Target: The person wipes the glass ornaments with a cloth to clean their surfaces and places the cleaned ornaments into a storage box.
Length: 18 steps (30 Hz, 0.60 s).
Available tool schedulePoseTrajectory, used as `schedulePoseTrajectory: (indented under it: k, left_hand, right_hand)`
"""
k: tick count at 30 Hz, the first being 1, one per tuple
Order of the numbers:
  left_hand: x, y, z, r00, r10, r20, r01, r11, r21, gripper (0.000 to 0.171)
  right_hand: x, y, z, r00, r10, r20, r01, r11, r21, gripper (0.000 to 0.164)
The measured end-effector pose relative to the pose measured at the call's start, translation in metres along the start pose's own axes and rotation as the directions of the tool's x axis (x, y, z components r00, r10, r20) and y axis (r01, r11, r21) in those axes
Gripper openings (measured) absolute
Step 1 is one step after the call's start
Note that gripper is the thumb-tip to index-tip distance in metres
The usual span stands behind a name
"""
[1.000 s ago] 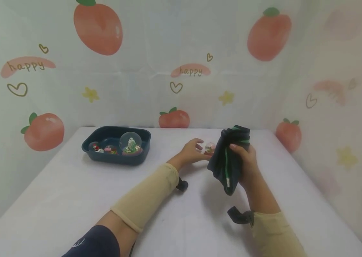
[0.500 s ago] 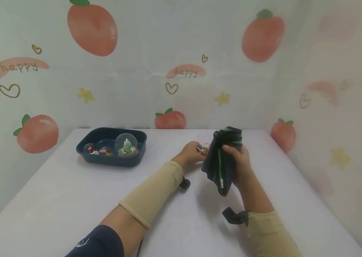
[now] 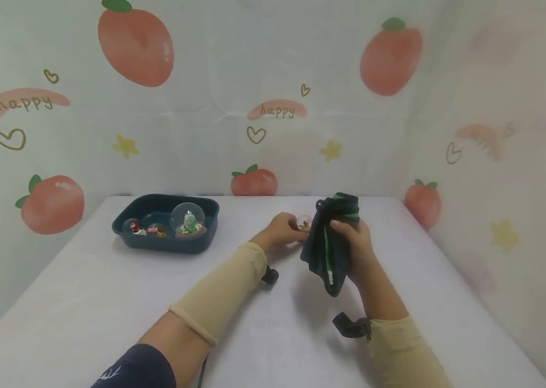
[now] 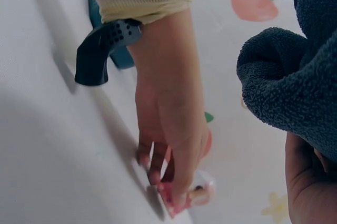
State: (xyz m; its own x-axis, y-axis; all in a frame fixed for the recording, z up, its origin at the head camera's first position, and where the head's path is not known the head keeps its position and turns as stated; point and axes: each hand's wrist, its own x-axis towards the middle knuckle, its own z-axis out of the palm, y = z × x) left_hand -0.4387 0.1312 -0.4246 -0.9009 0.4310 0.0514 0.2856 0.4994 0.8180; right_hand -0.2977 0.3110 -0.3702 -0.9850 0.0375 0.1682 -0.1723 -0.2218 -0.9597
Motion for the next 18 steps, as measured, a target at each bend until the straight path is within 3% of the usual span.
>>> schedulePoseTrajectory:
  k: [6,10,18]
  left_hand:
    - [-0.01,-0.001,-0.016,0.999,0.03,-0.013,-0.03,0.999,0.011,0.032]
    - [-0.022,0.002,-0.03,0.994,0.098,-0.042,-0.099,0.995,-0.003,0.032]
    - [-0.068,0.017,-0.059,0.979,0.195,-0.06,-0.2,0.977,-0.077,0.027]
  right_hand:
    - [0.0,0.0,0.003,1.0,0.003,0.009,-0.002,1.0,-0.022,0.021]
    - [0.0,0.001,0.006,1.0,0.007,0.017,-0.006,1.0,-0.012,0.018]
    - [0.001,0.006,0.01,0.999,0.053,0.014,-0.053,0.998,-0.018,0.021]
